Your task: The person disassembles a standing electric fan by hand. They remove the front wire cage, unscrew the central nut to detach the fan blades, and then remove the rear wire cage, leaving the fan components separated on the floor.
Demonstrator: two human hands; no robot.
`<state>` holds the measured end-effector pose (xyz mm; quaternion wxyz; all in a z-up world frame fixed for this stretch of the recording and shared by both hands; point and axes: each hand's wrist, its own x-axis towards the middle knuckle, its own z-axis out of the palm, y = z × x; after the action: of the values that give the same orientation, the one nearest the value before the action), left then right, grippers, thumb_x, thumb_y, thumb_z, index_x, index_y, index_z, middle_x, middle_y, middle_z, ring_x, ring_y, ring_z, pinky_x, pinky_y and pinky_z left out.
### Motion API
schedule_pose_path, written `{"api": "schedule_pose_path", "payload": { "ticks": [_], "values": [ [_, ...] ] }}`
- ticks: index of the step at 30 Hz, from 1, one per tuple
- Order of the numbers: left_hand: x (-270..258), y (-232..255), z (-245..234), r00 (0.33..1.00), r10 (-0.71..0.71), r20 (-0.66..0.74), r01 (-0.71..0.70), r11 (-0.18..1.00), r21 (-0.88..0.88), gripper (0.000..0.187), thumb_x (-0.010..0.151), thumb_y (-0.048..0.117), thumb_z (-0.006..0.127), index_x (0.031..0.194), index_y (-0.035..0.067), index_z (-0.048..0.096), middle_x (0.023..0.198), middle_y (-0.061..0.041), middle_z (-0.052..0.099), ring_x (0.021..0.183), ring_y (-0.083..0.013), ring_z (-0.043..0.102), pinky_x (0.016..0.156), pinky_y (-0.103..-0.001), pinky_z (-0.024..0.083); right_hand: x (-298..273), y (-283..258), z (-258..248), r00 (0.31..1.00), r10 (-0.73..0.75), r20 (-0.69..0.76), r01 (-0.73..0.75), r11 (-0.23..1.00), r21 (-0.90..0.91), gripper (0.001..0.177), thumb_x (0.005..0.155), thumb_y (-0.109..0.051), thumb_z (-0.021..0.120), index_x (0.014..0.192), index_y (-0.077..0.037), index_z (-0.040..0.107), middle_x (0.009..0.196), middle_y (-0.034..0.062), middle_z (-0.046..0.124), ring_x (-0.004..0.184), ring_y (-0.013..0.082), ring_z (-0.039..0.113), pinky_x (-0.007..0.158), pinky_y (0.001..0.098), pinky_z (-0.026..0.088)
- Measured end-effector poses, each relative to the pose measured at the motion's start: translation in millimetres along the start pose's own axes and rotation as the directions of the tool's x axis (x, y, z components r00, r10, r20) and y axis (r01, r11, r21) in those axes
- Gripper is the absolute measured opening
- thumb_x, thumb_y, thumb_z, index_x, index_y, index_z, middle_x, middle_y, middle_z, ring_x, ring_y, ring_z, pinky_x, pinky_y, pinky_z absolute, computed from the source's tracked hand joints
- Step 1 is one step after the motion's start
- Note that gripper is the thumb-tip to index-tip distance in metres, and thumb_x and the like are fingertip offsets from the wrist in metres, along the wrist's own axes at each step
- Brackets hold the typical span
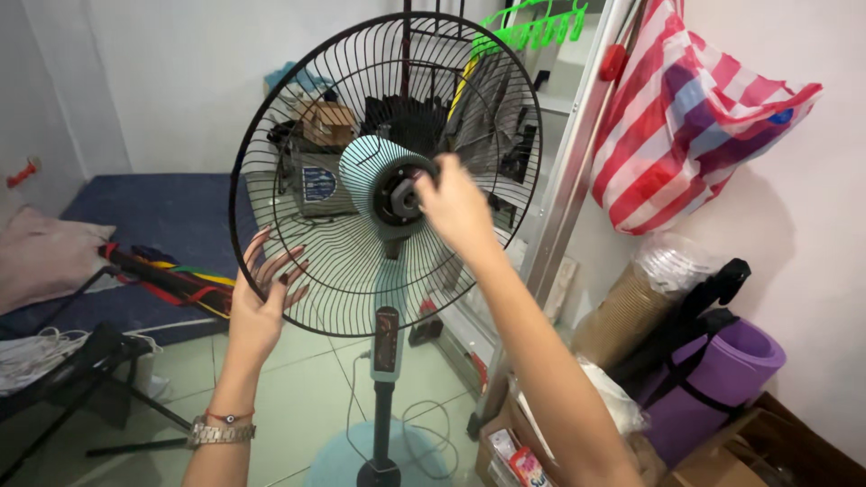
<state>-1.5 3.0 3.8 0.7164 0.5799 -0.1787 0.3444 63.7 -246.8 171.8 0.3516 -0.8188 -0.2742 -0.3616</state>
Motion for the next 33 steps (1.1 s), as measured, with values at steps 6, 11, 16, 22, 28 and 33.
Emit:
{"api": "schedule_pose_path", "payload": {
  "ticks": [6,11,16,22,28,33],
  "values": [
    [0.8,2.7,1.9,1.000,0.026,0.005,-0.026,0.999,0.019,0.067,0.098,-0.007,0.034,0.159,0.018,0.024,0.146,-0.020,0.055,0.131,-0.0295,0.060,0.100,-0.041,0.055,-20.5,-2.3,0.8,0.947,-0.258,0.190,0.224,0.957,0.186,0.036,0.098,-0.031,0.058,0.122,-0.007,0.069,0.093,0.0152,0.077,0.089,0.0315,0.076,0.091,0.0460,0.053],
    [-2.8,0.5,0.8,1.000,0.008,0.001,-0.008,1.000,-0.005,0.068,0.097,-0.008,0.034,0.159,0.018,0.023,0.146,-0.021,0.054,0.130,-0.0306,0.060,0.100,-0.042,0.054,-9.6,4.2,5.5,0.977,-0.214,-0.001,0.213,0.969,-0.126,0.047,0.093,-0.035,0.067,0.127,-0.003,0.059,0.116,0.0201,0.069,0.108,0.0381,0.066,0.094,0.0461,0.052],
    [1.3,-2.4,-1.5,1.000,0.012,0.016,-0.012,0.999,-0.049,0.069,0.096,-0.007,0.035,0.159,0.018,0.023,0.146,-0.021,0.054,0.131,-0.0316,0.058,0.101,-0.043,0.054,-46.3,-6.3,-6.6,0.706,-0.701,0.103,0.576,0.652,0.494,0.058,0.092,-0.027,0.067,0.136,0.006,0.052,0.117,0.0204,0.072,0.117,0.0425,0.065,0.108,0.0589,0.010],
    [0.4,0.9,-0.4,1.000,0.010,0.010,-0.010,1.000,-0.023,0.068,0.096,-0.007,0.036,0.159,0.018,0.025,0.145,-0.021,0.055,0.130,-0.0319,0.060,0.100,-0.044,0.054,-15.0,-2.4,16.2,0.994,0.071,0.084,-0.057,0.986,-0.159,0.046,0.098,-0.035,0.067,0.134,-0.006,0.058,0.122,0.0198,0.066,0.115,0.0388,0.064,0.103,0.0506,0.050],
    [-2.4,-0.6,1.2,1.000,0.007,-0.017,-0.007,1.000,-0.008,0.062,0.101,-0.002,0.037,0.159,0.017,0.025,0.147,-0.021,0.054,0.131,-0.0318,0.059,0.101,-0.044,0.054,-57.5,21.3,38.1,0.814,-0.555,-0.170,0.440,0.781,-0.443,0.049,0.079,-0.011,0.073,0.127,-0.013,0.062,0.137,0.0224,0.054,0.131,0.0448,0.050,0.112,0.0621,0.034],
    [-0.4,-2.7,-0.1,1.000,0.013,-0.006,-0.013,1.000,-0.011,0.060,0.102,-0.001,0.039,0.158,0.017,0.026,0.146,-0.021,0.055,0.132,-0.0320,0.059,0.102,-0.044,0.054,-59.7,50.6,47.2,0.835,-0.495,-0.240,0.498,0.865,-0.052,0.057,0.088,0.002,0.074,0.140,-0.009,0.054,0.152,0.0244,0.042,0.141,0.0455,0.045,0.118,0.0482,0.041]
  ]
}}
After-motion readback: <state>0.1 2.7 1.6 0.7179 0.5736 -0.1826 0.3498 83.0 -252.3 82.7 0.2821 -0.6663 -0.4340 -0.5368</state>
